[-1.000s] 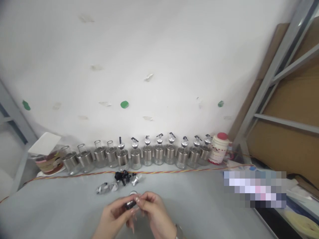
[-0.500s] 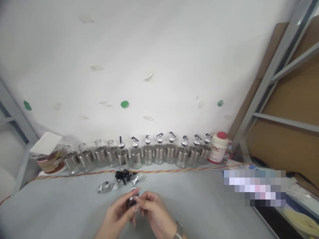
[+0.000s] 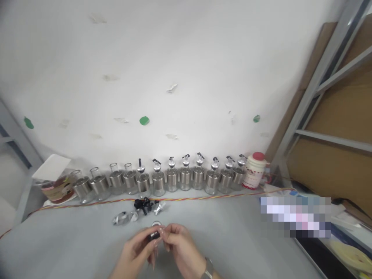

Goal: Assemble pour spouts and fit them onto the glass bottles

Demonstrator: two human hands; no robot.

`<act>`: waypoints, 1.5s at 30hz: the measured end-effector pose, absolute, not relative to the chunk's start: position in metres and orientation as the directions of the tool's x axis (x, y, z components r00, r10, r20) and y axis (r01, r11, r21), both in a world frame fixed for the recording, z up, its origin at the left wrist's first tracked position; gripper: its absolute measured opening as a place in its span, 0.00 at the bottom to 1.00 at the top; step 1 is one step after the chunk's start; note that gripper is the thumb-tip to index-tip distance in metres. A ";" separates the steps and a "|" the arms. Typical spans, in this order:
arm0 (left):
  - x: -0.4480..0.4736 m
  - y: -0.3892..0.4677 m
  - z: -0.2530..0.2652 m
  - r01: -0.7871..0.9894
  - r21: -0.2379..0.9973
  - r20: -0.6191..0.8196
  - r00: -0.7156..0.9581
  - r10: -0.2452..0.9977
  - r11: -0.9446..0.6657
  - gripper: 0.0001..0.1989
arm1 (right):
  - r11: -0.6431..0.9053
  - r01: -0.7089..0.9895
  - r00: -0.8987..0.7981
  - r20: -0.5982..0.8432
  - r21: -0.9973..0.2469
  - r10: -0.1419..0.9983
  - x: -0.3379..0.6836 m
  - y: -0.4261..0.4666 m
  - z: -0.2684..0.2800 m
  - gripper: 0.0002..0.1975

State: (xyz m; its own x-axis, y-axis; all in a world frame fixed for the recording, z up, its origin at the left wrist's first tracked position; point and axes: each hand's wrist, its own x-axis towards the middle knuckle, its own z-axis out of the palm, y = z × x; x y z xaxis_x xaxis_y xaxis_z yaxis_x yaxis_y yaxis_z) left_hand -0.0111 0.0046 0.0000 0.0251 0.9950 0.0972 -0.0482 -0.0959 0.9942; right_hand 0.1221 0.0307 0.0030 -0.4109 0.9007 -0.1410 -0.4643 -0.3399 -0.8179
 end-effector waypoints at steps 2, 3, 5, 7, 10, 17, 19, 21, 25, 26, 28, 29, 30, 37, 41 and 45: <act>-0.010 0.004 -0.001 -0.048 0.994 0.101 0.003 0.995 -0.101 0.15 | -0.338 -0.463 -0.411 -0.139 -0.819 0.901 0.122 0.032 0.001 0.12; -0.009 0.003 -0.002 -0.046 0.994 0.102 -0.001 0.995 -0.102 0.16 | -0.336 -0.461 -0.411 -0.138 -0.821 0.901 0.122 0.032 0.000 0.12; -0.009 0.003 -0.002 -0.037 0.994 0.107 -0.003 0.994 -0.107 0.17 | -0.331 -0.459 -0.404 -0.138 -0.825 0.904 0.121 0.033 -0.002 0.11; -0.009 0.002 -0.002 -0.026 0.994 0.109 0.004 0.994 -0.109 0.17 | -0.319 -0.461 -0.386 -0.137 -0.828 0.912 0.120 0.033 -0.003 0.11; -0.010 0.002 -0.001 -0.023 0.993 0.113 0.014 0.994 -0.112 0.18 | -0.306 -0.460 -0.368 -0.135 -0.834 0.920 0.120 0.033 -0.002 0.11; -0.012 0.003 0.001 0.103 0.989 0.102 0.046 0.994 -0.106 0.16 | -0.299 -0.437 -0.376 -0.130 -0.848 0.918 0.122 0.032 -0.001 0.11; -0.013 0.003 0.001 0.143 0.983 0.111 0.044 0.993 -0.117 0.16 | -0.300 -0.436 -0.381 -0.128 -0.849 0.916 0.122 0.032 -0.001 0.11; -0.012 0.002 0.000 0.176 0.975 0.135 0.031 0.990 -0.138 0.16 | -0.297 -0.432 -0.385 -0.124 -0.852 0.915 0.121 0.032 -0.002 0.11; -0.011 0.000 0.002 0.213 0.955 0.210 -0.001 0.978 -0.205 0.14 | -0.282 -0.429 -0.391 -0.105 -0.858 0.914 0.121 0.032 -0.002 0.12; -0.011 0.000 0.002 0.208 0.951 0.234 0.004 0.972 -0.230 0.15 | -0.274 -0.425 -0.390 -0.099 -0.863 0.916 0.122 0.032 -0.002 0.12; -0.011 -0.001 0.003 0.180 0.947 0.265 0.035 0.963 -0.267 0.15 | -0.260 -0.406 -0.393 -0.090 -0.876 0.915 0.122 0.032 -0.003 0.12; -0.011 -0.001 0.003 0.163 0.947 0.271 0.054 0.961 -0.277 0.16 | -0.251 -0.398 -0.392 -0.083 -0.883 0.916 0.122 0.033 -0.003 0.13; -0.012 -0.001 0.002 0.146 0.948 0.275 0.068 0.959 -0.282 0.16 | -0.241 -0.391 -0.392 -0.076 -0.888 0.917 0.122 0.033 -0.004 0.13; -0.013 -0.001 0.002 0.084 0.960 0.264 0.060 0.963 -0.269 0.14 | -0.165 -0.385 -0.344 -0.025 -0.908 0.938 0.119 0.033 -0.010 0.15; -0.013 -0.003 0.005 0.033 0.965 0.257 0.050 0.965 -0.259 0.13 | -0.139 -0.374 -0.315 -0.015 -0.917 0.949 0.116 0.031 -0.011 0.15; -0.014 -0.004 0.007 -0.025 0.972 0.234 0.050 0.971 -0.233 0.13 | -0.159 -0.414 -0.278 -0.042 -0.896 0.960 0.115 0.030 -0.007 0.16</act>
State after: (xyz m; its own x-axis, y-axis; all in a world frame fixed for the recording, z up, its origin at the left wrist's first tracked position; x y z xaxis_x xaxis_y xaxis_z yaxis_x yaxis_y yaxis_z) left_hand -0.0136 -0.0038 0.0074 0.0499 0.9709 0.2344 -0.0247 -0.2335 0.9721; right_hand 0.1151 0.0300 -0.0074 -0.2784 0.9595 -0.0418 -0.4141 -0.1592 -0.8962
